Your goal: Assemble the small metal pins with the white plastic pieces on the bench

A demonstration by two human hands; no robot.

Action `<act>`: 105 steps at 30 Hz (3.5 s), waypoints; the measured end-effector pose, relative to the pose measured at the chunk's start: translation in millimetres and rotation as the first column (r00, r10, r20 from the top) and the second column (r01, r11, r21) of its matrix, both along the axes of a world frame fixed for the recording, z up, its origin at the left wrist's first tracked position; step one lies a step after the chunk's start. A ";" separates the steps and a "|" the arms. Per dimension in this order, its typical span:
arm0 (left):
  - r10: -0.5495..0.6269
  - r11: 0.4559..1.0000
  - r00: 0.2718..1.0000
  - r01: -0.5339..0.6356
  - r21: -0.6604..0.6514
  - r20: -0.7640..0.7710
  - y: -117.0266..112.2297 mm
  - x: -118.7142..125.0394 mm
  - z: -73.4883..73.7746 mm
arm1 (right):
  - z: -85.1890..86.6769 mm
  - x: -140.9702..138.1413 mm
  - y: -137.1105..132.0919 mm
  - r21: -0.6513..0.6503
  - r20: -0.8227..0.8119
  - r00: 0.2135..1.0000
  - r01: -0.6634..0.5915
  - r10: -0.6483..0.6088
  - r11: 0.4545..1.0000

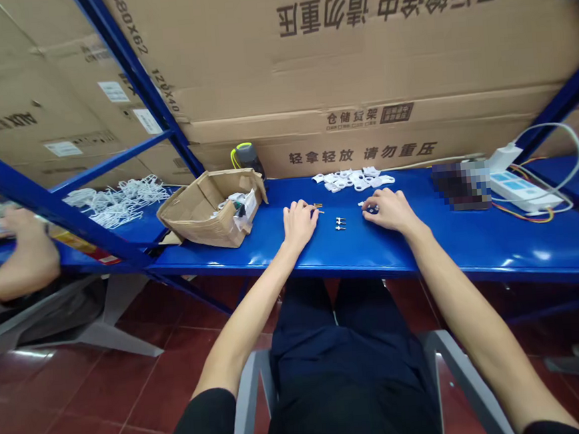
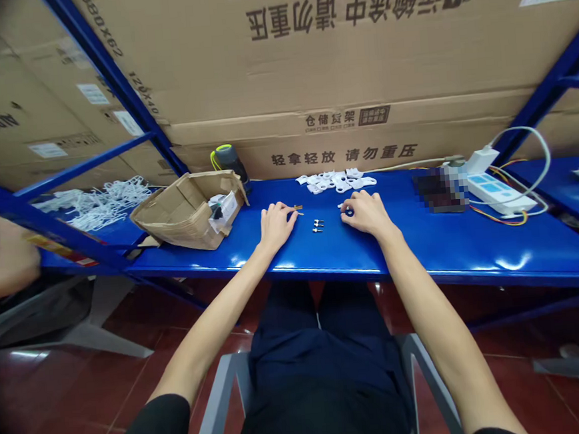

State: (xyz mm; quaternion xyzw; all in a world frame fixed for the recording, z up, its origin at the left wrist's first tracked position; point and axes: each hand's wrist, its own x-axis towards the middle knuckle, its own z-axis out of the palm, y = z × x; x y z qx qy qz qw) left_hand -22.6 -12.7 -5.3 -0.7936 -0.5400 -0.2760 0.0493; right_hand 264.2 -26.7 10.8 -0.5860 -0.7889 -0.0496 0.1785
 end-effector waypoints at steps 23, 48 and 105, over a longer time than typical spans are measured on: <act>-0.152 0.987 0.978 0.159 -0.039 0.143 -3.7 -0.2 10.4 | -11.6 -26.6 11.4 0.115 -0.025 0.994 -0.099 0.102 0.988; -0.338 0.940 0.916 0.341 0.022 0.217 -0.8 0.6 8.3 | -11.8 -49.2 5.3 0.160 -0.590 0.751 -0.252 0.297 0.954; -0.283 0.959 0.952 0.278 0.053 0.117 -4.7 3.2 9.7 | -13.5 -47.2 8.6 0.140 -0.445 0.865 -0.187 0.230 0.972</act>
